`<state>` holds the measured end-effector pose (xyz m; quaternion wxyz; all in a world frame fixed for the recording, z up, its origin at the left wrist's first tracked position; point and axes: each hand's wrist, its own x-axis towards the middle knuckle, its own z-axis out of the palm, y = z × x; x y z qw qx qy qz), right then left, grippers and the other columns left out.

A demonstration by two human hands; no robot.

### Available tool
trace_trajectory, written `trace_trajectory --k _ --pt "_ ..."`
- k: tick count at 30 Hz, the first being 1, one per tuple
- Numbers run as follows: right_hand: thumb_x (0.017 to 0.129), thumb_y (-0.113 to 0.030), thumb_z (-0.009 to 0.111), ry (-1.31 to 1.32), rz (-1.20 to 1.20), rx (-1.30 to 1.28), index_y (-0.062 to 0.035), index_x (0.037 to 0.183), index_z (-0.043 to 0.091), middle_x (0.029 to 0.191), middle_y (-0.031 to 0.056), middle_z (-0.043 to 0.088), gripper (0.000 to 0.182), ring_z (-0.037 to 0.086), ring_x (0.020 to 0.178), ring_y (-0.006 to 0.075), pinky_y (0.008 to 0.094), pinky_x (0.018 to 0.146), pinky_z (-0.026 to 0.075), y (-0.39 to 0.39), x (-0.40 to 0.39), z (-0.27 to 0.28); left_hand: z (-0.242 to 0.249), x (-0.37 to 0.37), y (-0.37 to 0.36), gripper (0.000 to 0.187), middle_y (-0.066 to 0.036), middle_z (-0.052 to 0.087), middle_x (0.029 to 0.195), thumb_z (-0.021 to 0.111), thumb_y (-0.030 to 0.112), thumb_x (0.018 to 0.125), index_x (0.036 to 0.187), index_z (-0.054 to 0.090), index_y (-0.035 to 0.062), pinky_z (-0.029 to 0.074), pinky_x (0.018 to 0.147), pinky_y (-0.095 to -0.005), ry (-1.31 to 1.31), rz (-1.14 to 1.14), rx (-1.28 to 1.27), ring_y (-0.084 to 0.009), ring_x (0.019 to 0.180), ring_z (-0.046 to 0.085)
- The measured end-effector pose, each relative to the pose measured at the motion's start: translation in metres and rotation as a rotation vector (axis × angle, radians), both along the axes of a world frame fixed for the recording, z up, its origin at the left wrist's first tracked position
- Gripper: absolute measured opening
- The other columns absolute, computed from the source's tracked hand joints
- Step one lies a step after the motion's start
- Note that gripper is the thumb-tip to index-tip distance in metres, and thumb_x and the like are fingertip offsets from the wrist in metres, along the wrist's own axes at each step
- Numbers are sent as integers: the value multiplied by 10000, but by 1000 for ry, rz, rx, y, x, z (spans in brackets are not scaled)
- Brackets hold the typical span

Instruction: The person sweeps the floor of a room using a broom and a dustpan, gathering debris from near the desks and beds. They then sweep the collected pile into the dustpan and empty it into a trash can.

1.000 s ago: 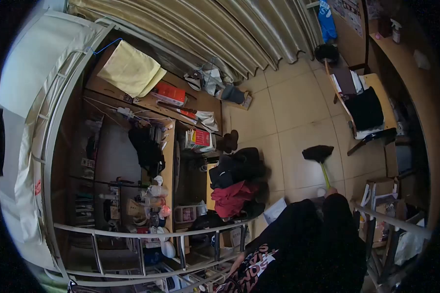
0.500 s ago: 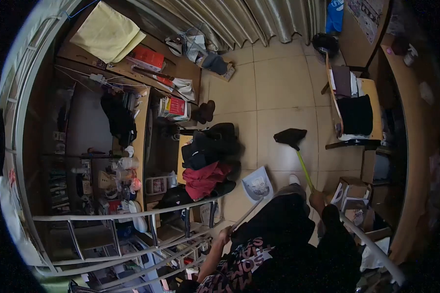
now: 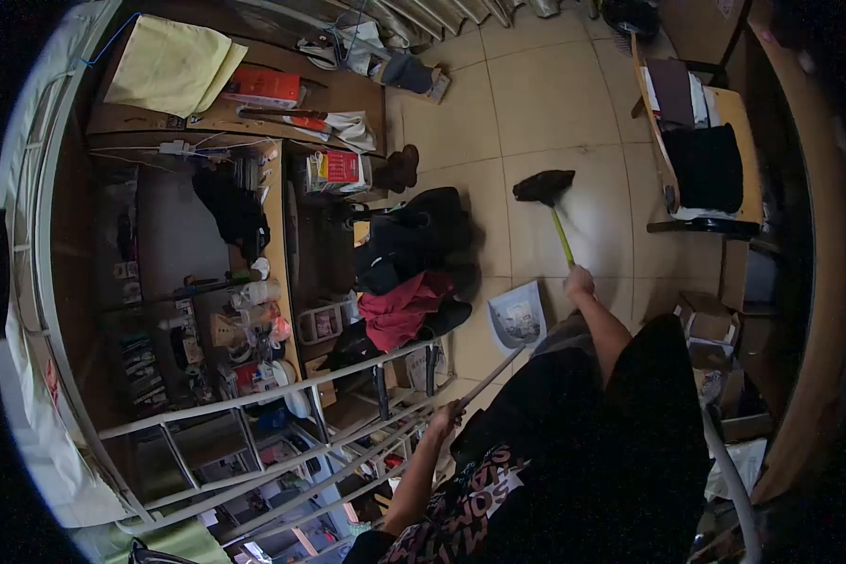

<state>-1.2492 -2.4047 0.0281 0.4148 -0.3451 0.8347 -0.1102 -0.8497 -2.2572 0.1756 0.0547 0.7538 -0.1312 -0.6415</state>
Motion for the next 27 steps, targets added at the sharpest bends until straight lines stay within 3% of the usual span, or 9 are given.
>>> trace_trajectory --k 3,5,10,12,16,19,21,23,27 --pt "739 -132 423 -3 -11 -182 -25 893 555 781 191 565 229 547 760 344 402 659 447 -47 17 -13 2 -6 -17 307 -44 486 586 420 315 799 776 510 23 335 376 -238 -42 -78 7 -118 413 401" --pt "744 -117 409 -20 -48 -253 -15 899 548 765 214 555 232 549 749 344 398 634 452 -58 29 8 -4 -1 -23 303 -39 484 637 358 295 826 898 481 28 321 396 -232 -30 -138 -8 -118 446 387" --pt "697 -66 437 -47 40 -242 -16 975 531 748 234 546 298 554 723 333 395 640 445 30 36 46 -18 22 -39 305 -45 482 662 347 271 823 971 447 23 324 412 -234 69 -114 49 -111 473 390" --pt "688 -63 450 -85 -18 -268 -14 981 534 765 243 543 308 555 741 327 382 671 441 79 33 58 -23 27 -45 275 -18 461 563 361 290 818 812 502 54 315 345 -231 13 -128 -26 -99 397 390" --pt "662 -81 515 -86 -57 -262 0 969 538 777 244 546 319 554 748 320 350 662 445 161 41 48 -21 49 -62 260 -8 450 556 365 283 813 814 499 60 306 329 -229 43 -176 14 -95 389 384" --pt "641 -109 542 -169 -169 -159 -9 975 536 816 227 549 348 538 766 345 381 673 442 207 65 49 -18 64 -72 264 -6 448 558 370 293 811 814 503 64 297 321 -225 -17 -395 120 -88 386 377" --pt "638 -113 544 -111 -105 -72 -11 961 541 828 223 549 338 537 772 345 383 674 442 218 85 50 -15 75 -78 335 1 387 465 341 376 798 669 459 90 276 359 -228 9 -339 137 -101 375 329" --pt "635 -117 547 -72 -34 22 -14 946 546 839 219 550 329 536 778 344 385 676 443 220 107 43 -5 76 -83 318 1 389 470 351 359 799 673 459 88 272 359 -230 -26 -415 110 -100 377 330" --pt "641 -104 523 -3 -179 -89 -4 941 538 796 212 555 317 539 766 340 391 673 438 198 150 23 -16 100 -78 279 3 408 500 443 329 777 683 483 70 258 348 -233 -59 -481 -14 -87 381 334"
